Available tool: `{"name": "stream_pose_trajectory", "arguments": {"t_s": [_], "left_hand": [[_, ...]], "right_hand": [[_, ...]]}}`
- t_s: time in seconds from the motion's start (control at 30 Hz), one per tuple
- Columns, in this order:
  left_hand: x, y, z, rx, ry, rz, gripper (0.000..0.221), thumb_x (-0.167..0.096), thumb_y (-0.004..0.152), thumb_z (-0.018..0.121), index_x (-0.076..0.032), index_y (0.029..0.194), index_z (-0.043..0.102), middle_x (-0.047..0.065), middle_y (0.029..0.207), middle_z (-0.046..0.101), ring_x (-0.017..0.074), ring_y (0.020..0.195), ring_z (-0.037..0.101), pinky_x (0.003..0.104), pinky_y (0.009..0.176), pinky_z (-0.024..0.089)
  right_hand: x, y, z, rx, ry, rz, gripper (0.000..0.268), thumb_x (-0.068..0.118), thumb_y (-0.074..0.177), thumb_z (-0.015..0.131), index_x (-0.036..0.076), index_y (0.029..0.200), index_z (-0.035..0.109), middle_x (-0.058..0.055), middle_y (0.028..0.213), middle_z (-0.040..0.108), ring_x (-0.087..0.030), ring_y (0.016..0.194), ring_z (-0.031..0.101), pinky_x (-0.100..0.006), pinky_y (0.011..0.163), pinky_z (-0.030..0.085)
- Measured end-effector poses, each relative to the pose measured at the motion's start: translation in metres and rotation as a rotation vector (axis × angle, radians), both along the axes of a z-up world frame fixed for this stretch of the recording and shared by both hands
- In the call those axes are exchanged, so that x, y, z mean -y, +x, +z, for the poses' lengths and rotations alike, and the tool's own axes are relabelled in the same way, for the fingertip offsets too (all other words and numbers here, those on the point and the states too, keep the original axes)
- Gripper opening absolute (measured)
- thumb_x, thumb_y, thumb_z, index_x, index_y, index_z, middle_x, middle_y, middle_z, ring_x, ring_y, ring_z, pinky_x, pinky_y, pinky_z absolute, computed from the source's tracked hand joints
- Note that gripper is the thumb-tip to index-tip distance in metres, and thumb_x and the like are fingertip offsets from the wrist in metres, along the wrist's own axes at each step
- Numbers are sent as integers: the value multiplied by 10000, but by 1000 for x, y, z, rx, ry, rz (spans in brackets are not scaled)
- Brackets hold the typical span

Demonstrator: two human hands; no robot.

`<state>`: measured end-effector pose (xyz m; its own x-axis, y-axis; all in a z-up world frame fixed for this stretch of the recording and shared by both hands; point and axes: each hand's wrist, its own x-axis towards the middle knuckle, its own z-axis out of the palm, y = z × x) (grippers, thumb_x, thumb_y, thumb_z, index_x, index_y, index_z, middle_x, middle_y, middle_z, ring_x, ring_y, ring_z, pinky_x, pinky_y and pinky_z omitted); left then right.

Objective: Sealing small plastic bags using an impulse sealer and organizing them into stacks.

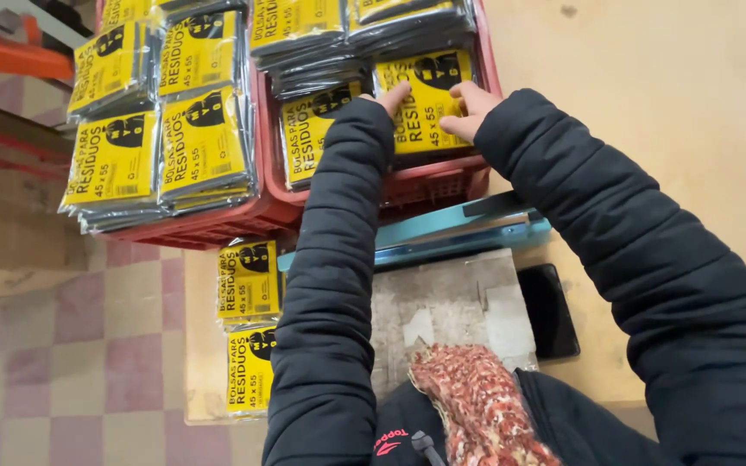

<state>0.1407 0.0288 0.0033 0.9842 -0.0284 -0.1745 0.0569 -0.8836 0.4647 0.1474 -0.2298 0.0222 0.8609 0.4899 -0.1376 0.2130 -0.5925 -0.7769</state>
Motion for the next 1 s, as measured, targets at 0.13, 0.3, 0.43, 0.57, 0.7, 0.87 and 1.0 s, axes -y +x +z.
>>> {"name": "stream_pose_trajectory", "arguments": {"t_s": [0.13,0.3,0.43,0.57,0.7,0.87,1.0], "left_hand": [[8,-11,3,264,-127,-210,541,-366,923,521,-261,1447,608,241,1111,716,375,1000,710,384,893,550],[34,-19,32,-123,-488,390,852,-498,691,894,84,1243,606,167,1117,742,225,957,739,301,861,577],[26,-30,16,-7,-529,412,842,-460,713,910,73,1267,566,186,1098,747,219,949,711,300,862,567],[-3,-47,5,202,-1132,313,688,-200,695,904,66,1223,553,158,1061,768,235,881,772,354,788,645],[-49,-120,39,518,-1453,42,477,-31,875,855,30,1266,588,147,1123,742,248,963,751,409,854,631],[-132,-269,121,414,-1548,-39,370,41,1002,728,17,1348,599,135,1228,733,241,1042,733,391,937,609],[-198,-380,133,305,-1340,79,461,87,962,683,-11,1396,567,102,1278,709,211,1137,713,372,1014,593]], "right_hand": [[2,-9,1,-7,41,7,722,293,922,730,-29,1478,401,-269,1340,616,-335,1238,624,-374,1032,491],[7,-2,-12,30,62,86,762,252,921,751,-41,1501,353,-284,1380,581,-341,1290,583,-384,1080,459],[9,-30,20,20,157,130,790,217,919,743,-45,1523,307,-283,1428,541,-333,1332,548,-390,1093,443],[4,-83,88,411,235,139,717,175,982,767,-9,1531,345,-228,1454,540,-306,1379,540,-386,1164,443],[-23,-137,133,587,424,118,626,139,1053,810,48,1506,388,-140,1451,563,-242,1411,560,-362,1245,446],[-106,-206,132,99,765,325,754,241,1007,810,71,1551,316,-54,1515,522,-163,1419,524,-318,1234,428],[-176,-274,88,-266,890,351,831,195,958,833,62,1614,341,-64,1441,570,-151,1310,574,-332,1158,472]]}}
